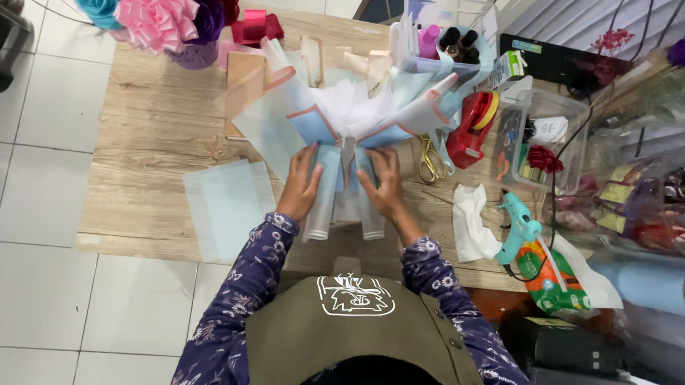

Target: The person wraps a bouquet with light blue and white paper, folding and securing the layers with tape. They repeatedly adjust the paper and tape to create a neat presentation.

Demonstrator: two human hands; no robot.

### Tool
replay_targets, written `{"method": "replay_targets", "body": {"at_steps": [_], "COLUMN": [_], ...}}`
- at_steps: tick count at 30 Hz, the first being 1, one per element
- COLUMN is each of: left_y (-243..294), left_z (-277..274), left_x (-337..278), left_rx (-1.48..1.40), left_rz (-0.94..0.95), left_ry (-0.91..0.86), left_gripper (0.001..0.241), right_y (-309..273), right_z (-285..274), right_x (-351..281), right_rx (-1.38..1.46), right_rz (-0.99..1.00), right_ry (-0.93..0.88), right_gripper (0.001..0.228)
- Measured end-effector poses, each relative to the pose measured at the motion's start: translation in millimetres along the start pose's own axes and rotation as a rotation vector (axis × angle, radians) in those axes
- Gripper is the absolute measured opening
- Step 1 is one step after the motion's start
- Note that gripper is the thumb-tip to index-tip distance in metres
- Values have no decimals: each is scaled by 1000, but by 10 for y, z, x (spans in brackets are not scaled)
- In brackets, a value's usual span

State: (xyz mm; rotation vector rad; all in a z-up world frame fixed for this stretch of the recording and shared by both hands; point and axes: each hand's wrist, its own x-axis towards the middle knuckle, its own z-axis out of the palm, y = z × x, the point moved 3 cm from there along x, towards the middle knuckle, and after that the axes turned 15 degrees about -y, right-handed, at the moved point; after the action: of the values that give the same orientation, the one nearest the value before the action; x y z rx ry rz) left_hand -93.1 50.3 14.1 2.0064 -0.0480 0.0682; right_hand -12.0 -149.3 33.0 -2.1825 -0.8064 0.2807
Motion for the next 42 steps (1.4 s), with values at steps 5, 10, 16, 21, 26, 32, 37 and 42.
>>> {"method": "replay_targets", "body": {"at_steps": [5, 10, 16, 21, 26, 32, 37, 42], "left_y": [-285, -846, -1051, -1069, -1124, -1067, -928, -620], "left_z": [-611, -999, -1102, -1070, -955, -955, -1282, -1819], "left_x": [-522, -1377, -1739, -1624, -1529, -1418, -1411, -1214], "left_rx": [110, 354, 451, 219, 511, 600, 359, -289], "left_rz": [-73, -598, -1049, -915, -1054, -1035, -878, -224], "left_ry": [139, 351, 331, 380, 120, 45, 226, 346], "left_gripper": [39, 38, 70, 74, 50, 59, 31, 27], "right_y": [-81, -1084, -1153, -1558, -1420, -891, -705, -1056], "right_z": [24, 447, 2090, 2255, 2314, 2492, 2350, 1763], "right_x": [179, 536, 805, 616, 615, 675, 789, 937], "right_rx": [-408, -658, -192, -578, -406, 122, 443, 899], "right_rz": [263, 32, 132, 275, 278, 328, 266, 103], "right_ry": [-261, -66, -703, -442, -358, -255, -220, -319], "right_gripper": [72, 36, 44, 89, 91, 47, 29, 46]}}
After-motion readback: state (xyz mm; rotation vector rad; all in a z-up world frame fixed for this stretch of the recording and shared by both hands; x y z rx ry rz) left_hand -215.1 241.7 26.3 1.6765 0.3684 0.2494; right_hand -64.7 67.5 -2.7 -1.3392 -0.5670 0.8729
